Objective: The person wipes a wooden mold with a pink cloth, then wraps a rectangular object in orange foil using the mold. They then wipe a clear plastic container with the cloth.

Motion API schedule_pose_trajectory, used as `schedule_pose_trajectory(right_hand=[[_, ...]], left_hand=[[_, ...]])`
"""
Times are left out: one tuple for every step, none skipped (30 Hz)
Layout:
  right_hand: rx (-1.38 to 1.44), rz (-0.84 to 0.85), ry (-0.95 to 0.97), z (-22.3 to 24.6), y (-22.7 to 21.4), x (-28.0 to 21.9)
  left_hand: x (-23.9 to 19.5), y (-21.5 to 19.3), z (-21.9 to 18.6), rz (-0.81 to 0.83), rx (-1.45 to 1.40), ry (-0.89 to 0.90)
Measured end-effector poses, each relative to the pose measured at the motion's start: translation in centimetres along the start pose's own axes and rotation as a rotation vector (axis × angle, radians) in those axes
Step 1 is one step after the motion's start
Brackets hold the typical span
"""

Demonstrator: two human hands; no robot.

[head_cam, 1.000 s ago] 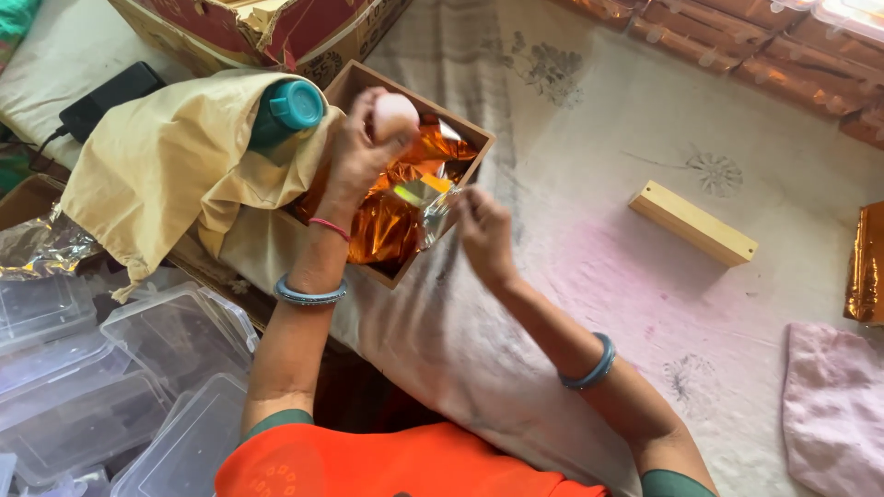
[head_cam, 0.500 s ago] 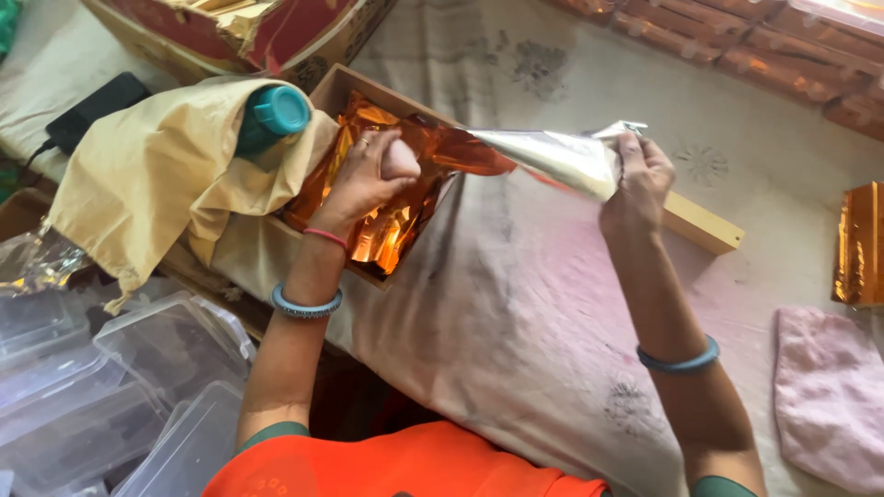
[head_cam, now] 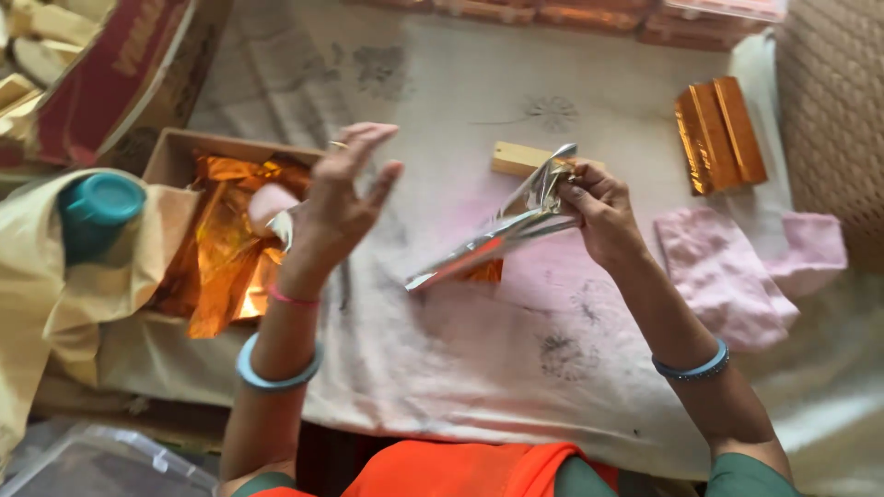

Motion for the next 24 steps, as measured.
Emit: schedule_pose_trajectory(right_hand=[[0.02,0.035,0.0,0.1,-0.4,-0.5],[0.019,0.017,-0.006,0.8,-0.5,-1.1],[0.006,0.055,-0.001,1.5,-0.2,-1.6],[-0.008,0.092,0.004,2.1,0.2,-2.2],[-0.01,0.08,0.0,2.6,0.0,-2.6],[-0.059,0.114,0.002,3.0,0.1,-3.0],[-0.108,0.151,0.004,3.5,0.3,-3.2],[-0.11,0.142,-0.001,3.7,0.0,-3.4],[-0.152,0.164,-0.012,4.0,0.0,-3.5],[-0.194,0.185,-0.023,4.2,0.0,-3.6],[-0.195,0.182,-0.029,4.7,0.2,-3.7],[-0.213,0.185,-0.033,5.1,0.4,-3.9],[-0.231,0.189,-0.035,5.5,0.7,-4.0],[-0.231,0.187,-0.039,5.8,0.8,-3.9],[-0.253,0.173,-0.034,6.0,0.8,-3.9],[-0.274,0.159,-0.03,6.1,0.9,-3.9],[-0.273,0.158,-0.03,5.7,0.5,-3.9],[-0.285,0.14,-0.028,5.3,0.1,-3.8],[-0.298,0.123,-0.026,4.8,-0.4,-3.7],[-0.297,0.122,-0.025,4.9,-0.3,-3.8],[-0.301,0.125,-0.003,4.9,-0.2,-3.7],[-0.305,0.127,0.019,4.8,0.0,-3.7],[-0.307,0.128,0.017,4.8,0.0,-3.7],[-0.311,0.15,0.038,4.7,0.1,-3.8]], left_hand=[[0.3,1.9,-1.0,0.083,-0.074,0.045],[0.7,3.7,-1.6,0.094,-0.085,0.056],[0.8,6.0,-1.7,0.202,-0.258,-0.032],[0.8,8.3,-2.0,0.314,-0.429,-0.121],[0.7,9.9,-2.2,0.322,-0.436,-0.114],[0.4,11.8,-2.6,0.411,-0.528,-0.116],[0.1,13.6,-3.1,0.498,-0.618,-0.118],[0.1,14.6,-3.6,0.504,-0.622,-0.111],[-0.2,15.8,-4.2,0.588,-0.68,-0.132],[-0.5,17.1,-4.8,0.674,-0.737,-0.155],[-0.7,17.4,-5.3,0.675,-0.736,-0.148],[-1.1,17.9,-6.0,0.742,-0.937,-0.194],[-1.5,18.4,-6.8,0.806,-1.138,-0.244],[-1.6,18.4,-6.9,0.808,-1.137,-0.24],[-1.9,18.7,-7.1,0.85,-1.165,-0.273],[-2.2,18.9,-7.2,0.892,-1.192,-0.307],[-2.4,19.1,-6.8,0.894,-1.192,-0.307],[-2.5,19.3,-6.3,0.872,-1.214,-0.339],[-2.7,19.5,-5.7,0.848,-1.236,-0.372],[-3.0,19.7,-5.0,0.849,-1.236,-0.372],[-3.1,19.8,-3.9,0.788,-1.205,-0.409],[-3.2,19.9,-2.7,0.728,-1.173,-0.445],[-3.3,19.8,-2.3,0.727,-1.173,-0.442],[-3.2,19.3,-1.6,0.632,-1.146,-0.442]])
Point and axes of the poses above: each hand's wrist, its own x-axis towards the middle knuckle, its own y-axis out of the palm, z = x × y, the point moved 6 cm from there along x, towards the middle knuckle, and after that the axes turned 3 degrees about -z, right-handed, at the moved point
